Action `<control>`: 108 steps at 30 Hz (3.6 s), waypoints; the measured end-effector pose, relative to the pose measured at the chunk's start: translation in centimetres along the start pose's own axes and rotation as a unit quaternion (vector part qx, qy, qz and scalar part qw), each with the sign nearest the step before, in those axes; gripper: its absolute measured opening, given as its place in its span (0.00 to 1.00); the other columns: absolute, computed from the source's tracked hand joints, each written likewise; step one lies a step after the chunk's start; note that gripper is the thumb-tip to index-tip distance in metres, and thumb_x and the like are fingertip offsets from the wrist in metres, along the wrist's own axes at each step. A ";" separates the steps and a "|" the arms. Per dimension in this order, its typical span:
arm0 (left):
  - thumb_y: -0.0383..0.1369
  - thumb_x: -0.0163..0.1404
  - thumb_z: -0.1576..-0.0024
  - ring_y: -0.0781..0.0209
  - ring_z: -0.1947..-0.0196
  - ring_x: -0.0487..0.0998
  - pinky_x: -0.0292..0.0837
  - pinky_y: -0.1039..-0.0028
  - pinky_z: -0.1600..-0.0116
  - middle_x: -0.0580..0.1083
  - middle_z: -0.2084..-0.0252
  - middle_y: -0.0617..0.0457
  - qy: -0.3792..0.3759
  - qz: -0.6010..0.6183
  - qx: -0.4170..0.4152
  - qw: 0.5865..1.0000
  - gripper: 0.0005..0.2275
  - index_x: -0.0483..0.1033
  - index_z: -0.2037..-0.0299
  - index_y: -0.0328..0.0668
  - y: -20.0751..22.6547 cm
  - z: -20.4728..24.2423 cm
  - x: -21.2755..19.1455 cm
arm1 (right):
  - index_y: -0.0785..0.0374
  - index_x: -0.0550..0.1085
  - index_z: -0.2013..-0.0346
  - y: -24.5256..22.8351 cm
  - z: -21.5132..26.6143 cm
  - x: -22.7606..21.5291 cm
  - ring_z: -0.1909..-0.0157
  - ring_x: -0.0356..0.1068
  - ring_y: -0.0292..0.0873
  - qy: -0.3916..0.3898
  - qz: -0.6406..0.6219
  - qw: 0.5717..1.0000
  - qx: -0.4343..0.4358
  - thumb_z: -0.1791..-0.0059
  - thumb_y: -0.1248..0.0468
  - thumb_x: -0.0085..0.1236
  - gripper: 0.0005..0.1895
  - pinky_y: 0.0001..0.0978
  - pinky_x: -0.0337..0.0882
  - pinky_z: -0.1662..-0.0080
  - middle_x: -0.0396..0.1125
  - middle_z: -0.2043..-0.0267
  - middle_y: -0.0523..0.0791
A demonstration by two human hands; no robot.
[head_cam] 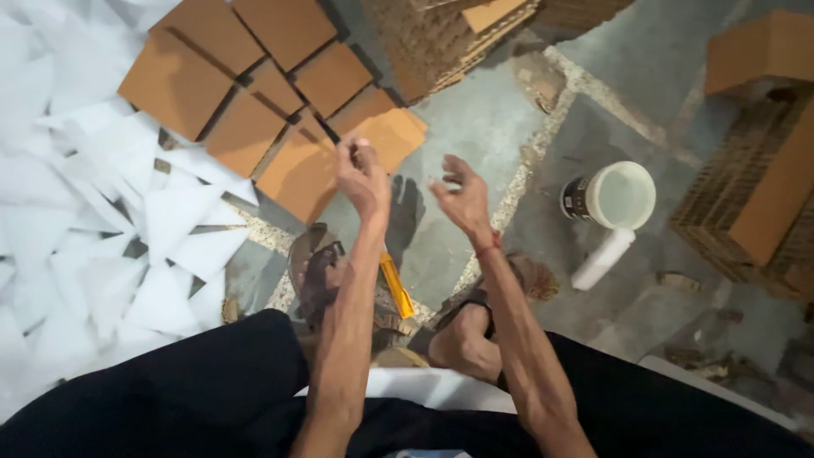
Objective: The person sits on the floor and assembles small cardboard boxes by applying glue to the edges of the cardboard pieces using a white foam applicator. They fold the pieces into a box shape and press the glued edges together to secure the structure.
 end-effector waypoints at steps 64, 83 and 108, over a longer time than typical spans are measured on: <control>0.37 0.62 0.49 0.63 0.50 0.79 0.71 0.70 0.43 0.81 0.47 0.50 -0.751 -0.182 -0.020 0.634 0.27 0.75 0.37 0.43 11.6 3.5 8.6 | 0.64 0.69 0.50 5.8 9.8 -24.3 0.64 0.74 0.37 0.646 -0.262 0.717 0.002 0.53 0.62 0.65 0.20 0.30 0.74 0.65 0.74 0.61 0.43; 0.36 0.61 0.46 0.70 0.63 0.78 0.75 0.77 0.57 0.81 0.60 0.54 -0.673 -0.159 -0.113 0.713 0.18 0.79 0.48 0.34 7.5 4.0 6.0 | 0.68 0.77 0.59 7.5 8.2 -30.0 0.75 0.65 0.34 0.544 -0.247 0.774 0.210 0.52 0.62 0.64 0.12 0.25 0.64 0.75 0.76 0.66 0.47; 0.30 0.64 0.48 0.68 0.53 0.81 0.77 0.76 0.46 0.81 0.52 0.50 -0.622 -0.042 -0.044 0.781 0.23 0.76 0.42 0.30 11.9 3.0 5.8 | 0.68 0.73 0.48 -1.1 7.8 -21.9 0.67 0.70 0.36 0.181 -0.452 0.873 0.031 0.48 0.66 0.60 0.15 0.31 0.74 0.60 0.71 0.63 0.45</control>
Point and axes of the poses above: each hand's wrist, its own z-axis away from the middle knuckle, its own x-axis out of the palm, y = z × x, the point moved 2 cm from there along -z, towards the middle knuckle
